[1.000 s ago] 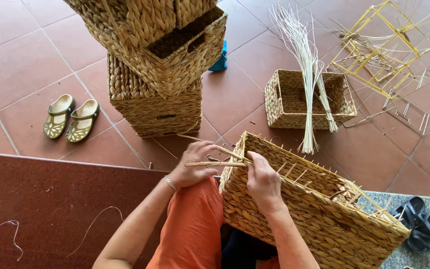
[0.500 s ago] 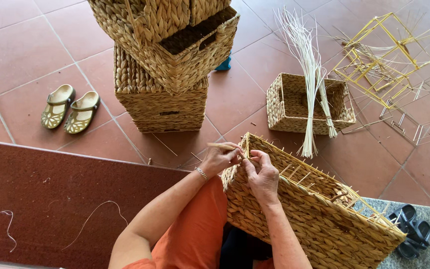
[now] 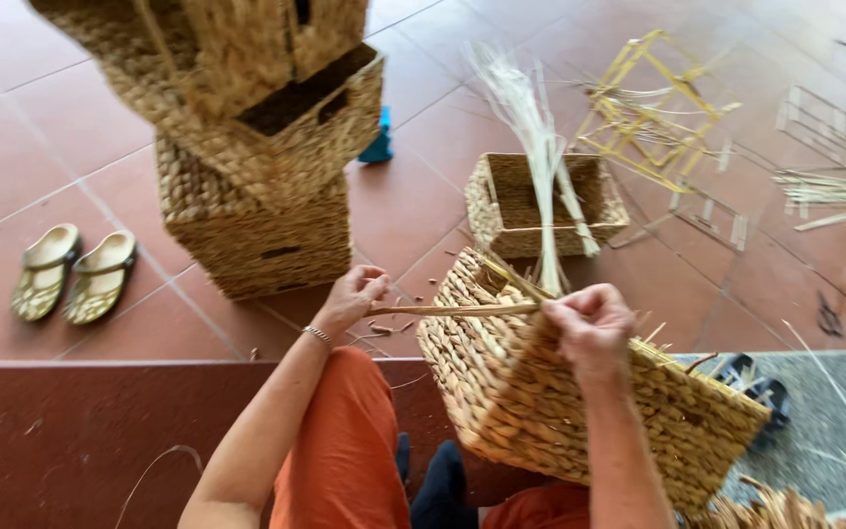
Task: The person weaves a rectangular basket using dried palm leaves, interlacing strands through a wire frame. They trim excess material with scissors and tuck ends into the weave to finish the edges.
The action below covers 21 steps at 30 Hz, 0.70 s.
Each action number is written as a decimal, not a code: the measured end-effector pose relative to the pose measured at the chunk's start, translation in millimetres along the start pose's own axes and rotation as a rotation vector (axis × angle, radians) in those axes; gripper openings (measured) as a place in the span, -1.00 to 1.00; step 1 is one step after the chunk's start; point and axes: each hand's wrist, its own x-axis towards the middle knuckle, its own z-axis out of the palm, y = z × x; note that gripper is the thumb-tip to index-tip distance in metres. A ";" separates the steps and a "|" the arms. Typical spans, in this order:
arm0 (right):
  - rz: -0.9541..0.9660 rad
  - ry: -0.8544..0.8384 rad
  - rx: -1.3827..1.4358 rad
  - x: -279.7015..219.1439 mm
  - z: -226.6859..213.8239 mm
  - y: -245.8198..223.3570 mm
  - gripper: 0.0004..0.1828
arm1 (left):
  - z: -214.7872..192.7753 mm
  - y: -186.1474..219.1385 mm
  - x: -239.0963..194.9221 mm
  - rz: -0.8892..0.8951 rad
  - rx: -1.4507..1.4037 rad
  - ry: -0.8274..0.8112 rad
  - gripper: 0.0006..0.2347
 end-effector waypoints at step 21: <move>-0.102 -0.045 0.086 -134.9 -223.4 25.3 -0.88 | 101.8 104.9 -209.9 0.035 0.447 -0.203 -0.50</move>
